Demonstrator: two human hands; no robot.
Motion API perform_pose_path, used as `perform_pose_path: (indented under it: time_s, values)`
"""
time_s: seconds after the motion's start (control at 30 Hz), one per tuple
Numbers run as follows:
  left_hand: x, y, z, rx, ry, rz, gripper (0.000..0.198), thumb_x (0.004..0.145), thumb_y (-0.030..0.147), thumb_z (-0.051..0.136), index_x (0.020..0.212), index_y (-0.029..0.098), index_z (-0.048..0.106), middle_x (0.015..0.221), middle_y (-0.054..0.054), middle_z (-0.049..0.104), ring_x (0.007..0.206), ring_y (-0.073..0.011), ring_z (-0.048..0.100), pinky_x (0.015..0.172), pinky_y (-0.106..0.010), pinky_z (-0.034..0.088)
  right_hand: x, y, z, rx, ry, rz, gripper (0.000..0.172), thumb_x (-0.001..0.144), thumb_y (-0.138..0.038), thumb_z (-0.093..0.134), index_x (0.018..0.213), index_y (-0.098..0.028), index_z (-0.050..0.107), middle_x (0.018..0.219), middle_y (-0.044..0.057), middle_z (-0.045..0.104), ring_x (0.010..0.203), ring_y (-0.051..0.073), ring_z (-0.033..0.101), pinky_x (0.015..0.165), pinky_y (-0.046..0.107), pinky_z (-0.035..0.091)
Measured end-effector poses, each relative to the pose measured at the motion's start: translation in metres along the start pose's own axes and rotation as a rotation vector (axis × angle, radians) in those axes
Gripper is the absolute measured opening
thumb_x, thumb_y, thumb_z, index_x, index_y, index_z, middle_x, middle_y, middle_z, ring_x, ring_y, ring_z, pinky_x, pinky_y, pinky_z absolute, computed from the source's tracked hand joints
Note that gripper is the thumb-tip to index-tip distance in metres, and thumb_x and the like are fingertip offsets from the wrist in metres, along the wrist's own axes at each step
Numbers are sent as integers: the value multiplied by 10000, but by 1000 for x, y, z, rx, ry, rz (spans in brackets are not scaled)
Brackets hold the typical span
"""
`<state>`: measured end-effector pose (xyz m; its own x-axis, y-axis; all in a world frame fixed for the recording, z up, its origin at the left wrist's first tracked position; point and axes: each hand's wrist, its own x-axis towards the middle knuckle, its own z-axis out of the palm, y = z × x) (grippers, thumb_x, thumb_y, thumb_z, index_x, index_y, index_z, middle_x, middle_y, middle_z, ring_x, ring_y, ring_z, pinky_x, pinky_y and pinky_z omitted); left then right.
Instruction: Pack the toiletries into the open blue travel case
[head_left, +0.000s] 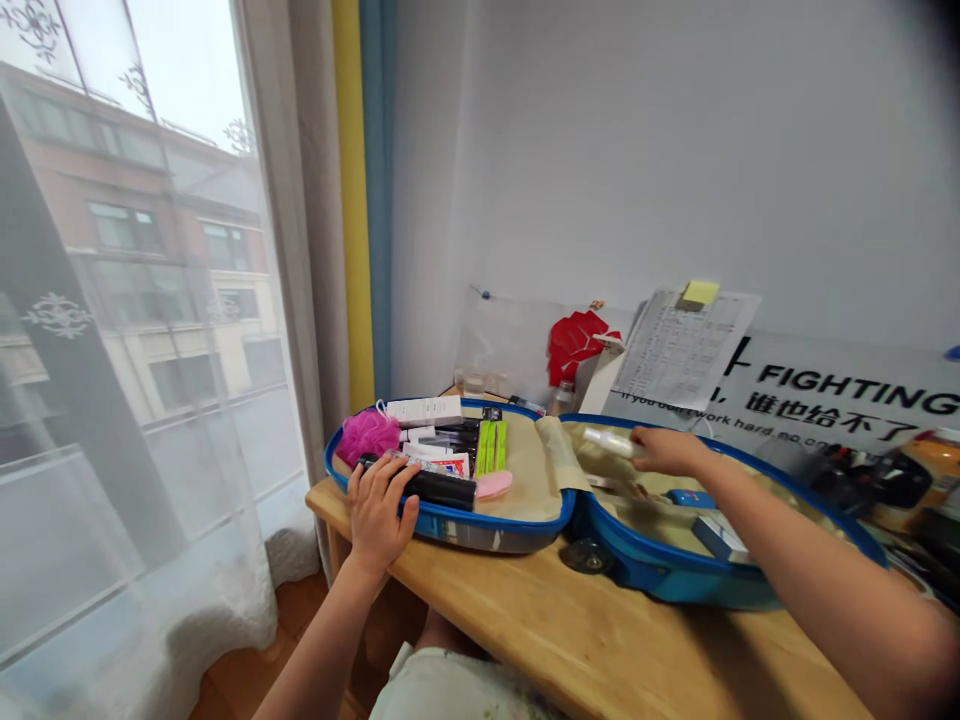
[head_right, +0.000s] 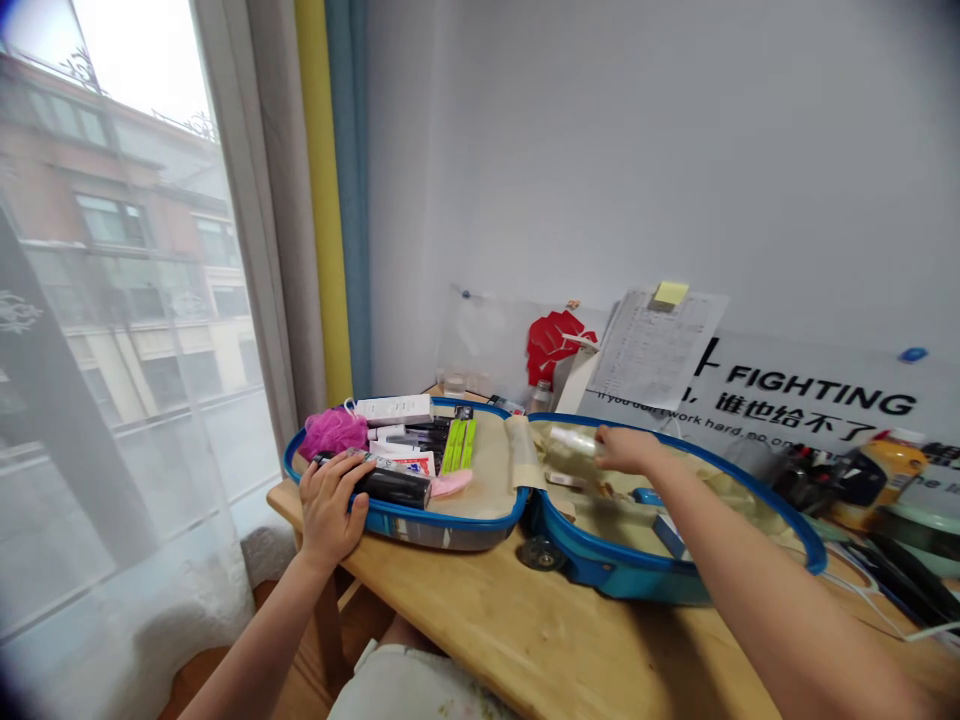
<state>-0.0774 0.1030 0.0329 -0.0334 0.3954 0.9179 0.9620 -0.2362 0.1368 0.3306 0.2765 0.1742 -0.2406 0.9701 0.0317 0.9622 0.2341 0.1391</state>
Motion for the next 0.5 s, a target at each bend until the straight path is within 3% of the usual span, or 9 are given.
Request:
perform_pose_path:
  time_s: [0.1,0.2,0.33,0.5]
  values:
    - [0,1,0,-1,-5,-9,361,916,341,356,1147,220,605,1170,-85,622,1177,-244,492,1080,-446,195,-1,2,-29,83,85,57,336,729,-384,564,989,-188,647,881,127,691,782,286,643,638,357,452]
    - [0,1,0,-5,13,-6,356,915,339,361,1142,215,605,1163,-88,623,1167,-245,497,1078,-446,198,0,-25,-48,185,151,-3,422,808,-437,450,1085,-163,614,980,121,685,841,246,636,694,320,460]
    - [0,-1,1,-6,12,0,358,913,333,364,1147,211,606,1156,-89,626,1155,-245,503,1079,-449,197,3,-104,-46,298,129,-220,431,777,-474,522,1094,-202,630,976,63,697,833,199,628,722,271,455]
    - [0,-1,0,12,-6,-1,371,918,342,346,1149,213,606,1165,-89,622,1162,-245,497,1085,-449,189,11,-208,-22,351,53,-476,370,677,-434,652,964,-204,696,983,61,701,876,226,622,768,296,459]
